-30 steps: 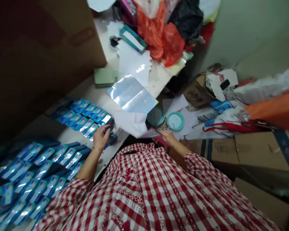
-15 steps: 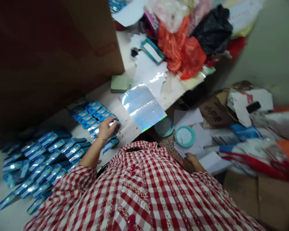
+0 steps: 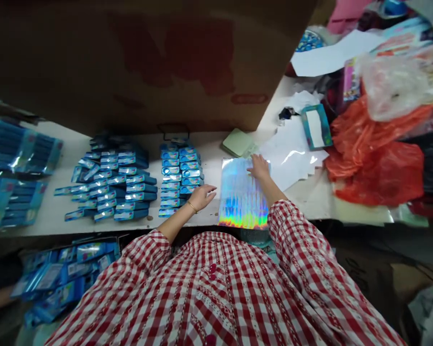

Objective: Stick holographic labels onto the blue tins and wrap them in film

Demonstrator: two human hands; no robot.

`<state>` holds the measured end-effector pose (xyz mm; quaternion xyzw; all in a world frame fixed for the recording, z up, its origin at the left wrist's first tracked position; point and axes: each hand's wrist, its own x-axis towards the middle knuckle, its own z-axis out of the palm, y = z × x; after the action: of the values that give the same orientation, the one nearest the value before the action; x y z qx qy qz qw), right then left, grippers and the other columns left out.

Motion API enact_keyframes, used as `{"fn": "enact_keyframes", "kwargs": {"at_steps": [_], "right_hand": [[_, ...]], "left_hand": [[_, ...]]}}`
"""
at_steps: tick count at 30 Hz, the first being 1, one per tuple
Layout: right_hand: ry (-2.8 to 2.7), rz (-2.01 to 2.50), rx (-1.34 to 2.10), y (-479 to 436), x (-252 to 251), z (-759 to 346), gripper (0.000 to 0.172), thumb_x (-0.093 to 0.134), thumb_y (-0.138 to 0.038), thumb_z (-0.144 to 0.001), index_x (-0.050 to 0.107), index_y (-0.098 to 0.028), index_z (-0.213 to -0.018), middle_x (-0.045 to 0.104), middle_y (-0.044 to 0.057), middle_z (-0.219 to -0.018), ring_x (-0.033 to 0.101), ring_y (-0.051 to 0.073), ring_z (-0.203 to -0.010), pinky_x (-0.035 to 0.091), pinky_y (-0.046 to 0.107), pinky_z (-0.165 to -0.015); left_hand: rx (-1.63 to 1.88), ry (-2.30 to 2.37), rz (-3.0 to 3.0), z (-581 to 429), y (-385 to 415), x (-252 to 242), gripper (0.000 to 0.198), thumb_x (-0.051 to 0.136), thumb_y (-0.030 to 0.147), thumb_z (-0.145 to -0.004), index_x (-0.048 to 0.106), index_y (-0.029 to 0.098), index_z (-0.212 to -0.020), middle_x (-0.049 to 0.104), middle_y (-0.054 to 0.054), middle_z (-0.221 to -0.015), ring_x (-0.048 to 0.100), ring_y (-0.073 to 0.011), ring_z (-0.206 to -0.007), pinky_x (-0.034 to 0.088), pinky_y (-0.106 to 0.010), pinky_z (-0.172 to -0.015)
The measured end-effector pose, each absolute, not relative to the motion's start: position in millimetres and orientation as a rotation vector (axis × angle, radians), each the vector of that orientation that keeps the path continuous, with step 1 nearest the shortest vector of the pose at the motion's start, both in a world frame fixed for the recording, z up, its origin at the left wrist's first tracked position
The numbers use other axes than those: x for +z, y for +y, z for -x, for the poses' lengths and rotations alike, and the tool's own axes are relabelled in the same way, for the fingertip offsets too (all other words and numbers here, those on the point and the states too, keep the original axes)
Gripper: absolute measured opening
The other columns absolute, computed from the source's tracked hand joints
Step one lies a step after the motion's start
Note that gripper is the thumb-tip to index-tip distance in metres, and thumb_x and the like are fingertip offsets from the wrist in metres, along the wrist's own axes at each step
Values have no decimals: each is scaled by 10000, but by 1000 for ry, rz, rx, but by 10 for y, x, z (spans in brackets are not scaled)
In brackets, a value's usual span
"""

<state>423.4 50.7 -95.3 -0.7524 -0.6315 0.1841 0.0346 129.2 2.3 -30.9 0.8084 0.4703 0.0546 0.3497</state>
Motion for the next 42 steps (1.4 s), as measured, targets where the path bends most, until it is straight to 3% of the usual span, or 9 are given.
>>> {"fn": "enact_keyframes", "kwargs": {"at_steps": [2,7,10,15,22,26,32,38,42], "right_hand": [[-2018,2374,563,582,-1077,-4300,656,717,-238,-698,451,-192,-1296,479,118,-1339,325,295,-1300,284,491,-1032],[-2174,2230,641,491,-1267,-4378,147,560,-176,-801,666,-181,-903,616,82,-1028,524,205,-1002,395,313,-859],[-2170,2180,667,374,-1261,-4329,194,513,-186,-832,656,-202,-961,602,61,-1077,535,180,-965,406,284,-819],[-2055,2334,588,218,-1217,-4244,577,708,-223,-700,498,-201,-1238,497,119,-1275,450,257,-1133,370,370,-919],[-1996,2216,833,166,-1082,-4197,108,549,-208,-820,623,-200,-899,642,38,-967,553,165,-860,394,256,-735],[-1996,1993,915,153,-760,-4220,82,546,-206,-808,628,-212,-803,663,-18,-824,571,138,-809,389,220,-700],[-1875,1688,893,176,-211,-4463,72,574,-195,-773,638,-190,-739,658,10,-744,589,154,-735,416,248,-697],[-2286,1527,405,39,337,-4227,249,601,-312,-822,631,-232,-1057,676,50,-1021,584,205,-953,394,338,-873],[-2399,1474,233,-41,436,-3922,210,525,-336,-879,652,-225,-1005,687,41,-879,593,189,-858,412,311,-799]], "left_hand": [[129,1253,-2069,-1289,20,-345,301,503,270,-827,656,139,-1051,683,-101,-982,633,-196,-885,499,-329,-820],[181,1318,-2046,-1357,151,-456,354,521,281,-829,613,128,-1135,650,-123,-1102,606,-228,-1013,478,-361,-897],[232,1301,-2097,-1490,286,-553,425,554,296,-816,563,123,-1204,595,-135,-1214,539,-247,-1137,418,-385,-991],[85,1303,-2099,-1709,410,-799,435,566,286,-799,557,133,-1206,588,-136,-1217,550,-257,-1119,424,-406,-982],[171,1350,-2157,-1726,333,-970,480,586,312,-785,535,158,-1237,557,-135,-1250,500,-273,-1177,416,-430,-987],[399,1488,-2169,-1788,407,-717,528,656,343,-741,544,183,-1232,473,-140,-1353,428,-316,-1239,382,-475,-1003],[677,1151,-2088,-1879,504,-163,227,545,236,-828,661,178,-1015,682,-63,-940,627,-166,-883,494,-298,-830],[828,1091,-2055,-2033,313,203,168,578,273,-808,697,191,-893,713,-50,-866,651,-165,-801,509,-284,-773],[898,1054,-2083,-2103,218,355,168,573,299,-817,704,201,-858,720,-43,-840,653,-162,-780,512,-281,-758]]}}
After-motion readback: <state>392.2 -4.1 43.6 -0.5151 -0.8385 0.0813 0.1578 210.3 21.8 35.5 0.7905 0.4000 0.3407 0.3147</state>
